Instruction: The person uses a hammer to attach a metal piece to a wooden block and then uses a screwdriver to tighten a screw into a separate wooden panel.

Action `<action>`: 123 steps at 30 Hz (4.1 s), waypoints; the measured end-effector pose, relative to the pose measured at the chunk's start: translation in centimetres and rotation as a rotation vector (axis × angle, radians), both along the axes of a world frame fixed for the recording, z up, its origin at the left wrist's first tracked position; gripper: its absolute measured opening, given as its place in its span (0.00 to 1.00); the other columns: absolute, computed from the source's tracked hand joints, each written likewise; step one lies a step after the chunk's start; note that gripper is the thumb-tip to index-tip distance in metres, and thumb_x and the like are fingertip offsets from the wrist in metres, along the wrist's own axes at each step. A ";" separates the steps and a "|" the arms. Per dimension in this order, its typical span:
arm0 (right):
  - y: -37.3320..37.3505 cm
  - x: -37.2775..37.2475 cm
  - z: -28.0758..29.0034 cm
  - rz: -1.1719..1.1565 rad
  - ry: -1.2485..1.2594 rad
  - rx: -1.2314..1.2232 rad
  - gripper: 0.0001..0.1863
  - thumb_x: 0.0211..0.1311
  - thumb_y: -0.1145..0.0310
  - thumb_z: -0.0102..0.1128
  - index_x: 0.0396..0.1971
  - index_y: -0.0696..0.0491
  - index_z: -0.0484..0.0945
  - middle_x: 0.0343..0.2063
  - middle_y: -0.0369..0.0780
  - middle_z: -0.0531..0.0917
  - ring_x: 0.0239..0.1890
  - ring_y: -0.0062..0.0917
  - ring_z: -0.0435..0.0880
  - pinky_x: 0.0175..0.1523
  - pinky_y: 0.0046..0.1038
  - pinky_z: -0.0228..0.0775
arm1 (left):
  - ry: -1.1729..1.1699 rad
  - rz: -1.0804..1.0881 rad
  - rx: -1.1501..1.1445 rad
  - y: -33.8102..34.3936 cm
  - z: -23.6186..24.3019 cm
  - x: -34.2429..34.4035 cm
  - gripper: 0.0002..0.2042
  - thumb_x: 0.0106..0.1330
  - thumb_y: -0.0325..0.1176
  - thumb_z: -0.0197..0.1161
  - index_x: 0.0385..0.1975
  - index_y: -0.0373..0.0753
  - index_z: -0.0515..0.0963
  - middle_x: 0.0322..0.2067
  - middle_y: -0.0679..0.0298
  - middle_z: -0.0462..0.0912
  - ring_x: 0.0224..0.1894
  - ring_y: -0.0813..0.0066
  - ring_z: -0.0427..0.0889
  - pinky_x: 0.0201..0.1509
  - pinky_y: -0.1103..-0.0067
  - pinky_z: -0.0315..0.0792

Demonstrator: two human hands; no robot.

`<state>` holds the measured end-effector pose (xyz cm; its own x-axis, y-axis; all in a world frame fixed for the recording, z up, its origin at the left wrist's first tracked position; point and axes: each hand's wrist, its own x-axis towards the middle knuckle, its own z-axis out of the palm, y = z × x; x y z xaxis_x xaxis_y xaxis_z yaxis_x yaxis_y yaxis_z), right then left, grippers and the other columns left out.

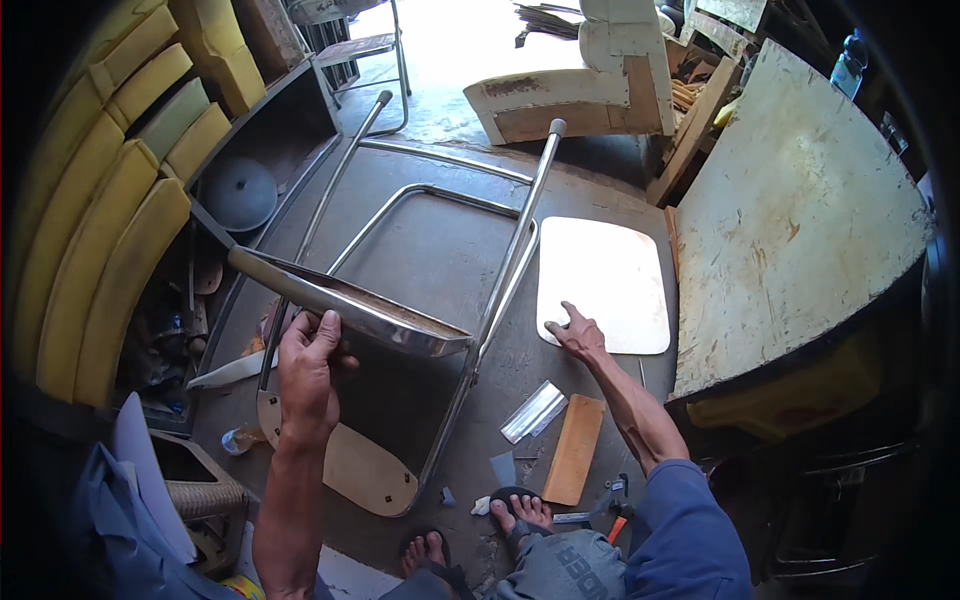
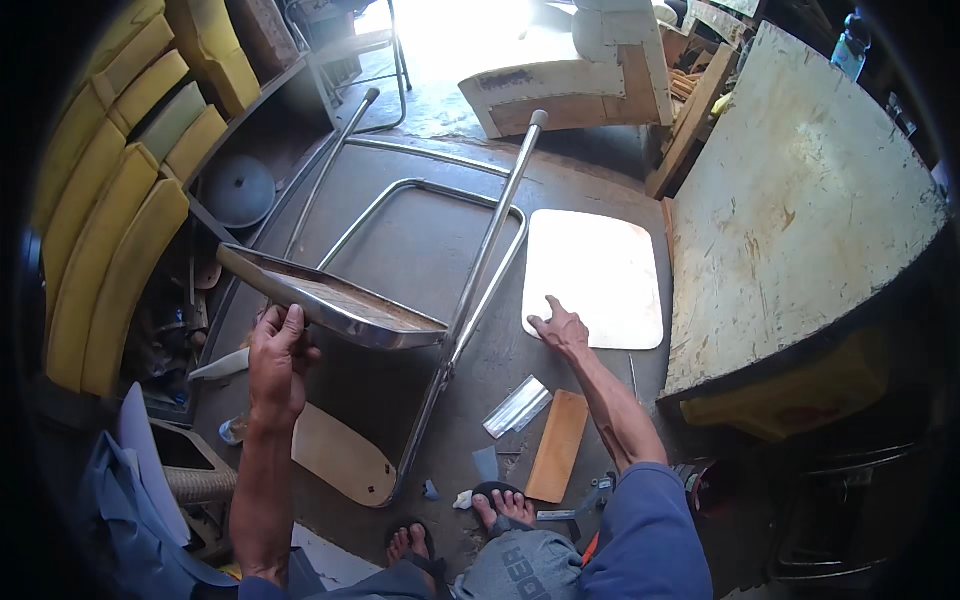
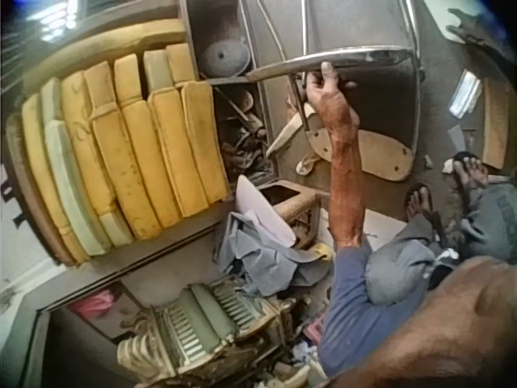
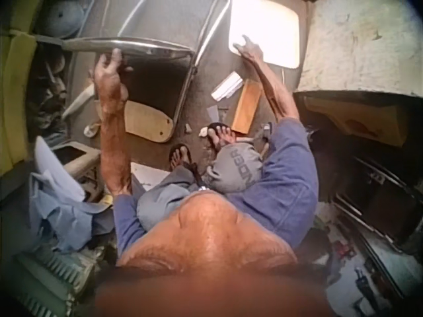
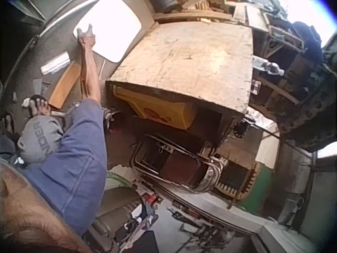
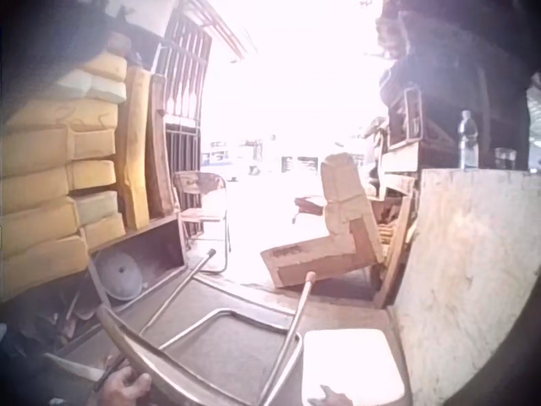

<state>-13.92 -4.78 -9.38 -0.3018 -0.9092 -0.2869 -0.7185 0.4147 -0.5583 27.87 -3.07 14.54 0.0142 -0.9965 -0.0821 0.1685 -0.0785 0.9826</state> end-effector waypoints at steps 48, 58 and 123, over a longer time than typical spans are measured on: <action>25.1 23.1 48.6 0.338 0.583 -1.075 0.16 0.64 0.64 0.61 0.44 0.61 0.82 0.32 0.44 0.87 0.36 0.30 0.86 0.46 0.34 0.76 | -0.432 -0.252 -0.084 -6.2 -0.6 8.2 0.33 0.62 0.68 0.61 0.33 0.37 0.89 0.44 0.52 0.86 0.56 0.63 0.78 0.58 0.68 0.73; 11.9 37.5 42.1 1.077 0.653 -1.366 0.11 0.62 0.75 0.63 0.43 0.61 0.76 0.25 0.43 0.82 0.26 0.30 0.84 0.29 0.32 0.78 | -0.219 -1.106 -0.389 -19.0 -3.6 17.2 0.29 0.65 0.47 0.68 0.57 0.30 0.77 0.48 0.56 0.86 0.47 0.70 0.85 0.52 0.75 0.78; 7.6 37.4 9.5 0.986 -0.098 -0.186 0.12 0.68 0.65 0.55 0.42 0.58 0.73 0.38 0.53 0.78 0.44 0.52 0.79 0.50 0.47 0.72 | 0.966 0.262 0.190 7.0 -23.9 8.0 0.33 0.79 0.59 0.36 0.69 0.38 0.64 0.62 0.57 0.74 0.62 0.65 0.74 0.67 0.69 0.69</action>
<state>23.48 2.79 0.10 0.6263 -0.7734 -0.0979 -0.6414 -0.4399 -0.6286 35.89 3.90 -9.31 0.0741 -0.9408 -0.3306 0.9173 -0.0657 0.3928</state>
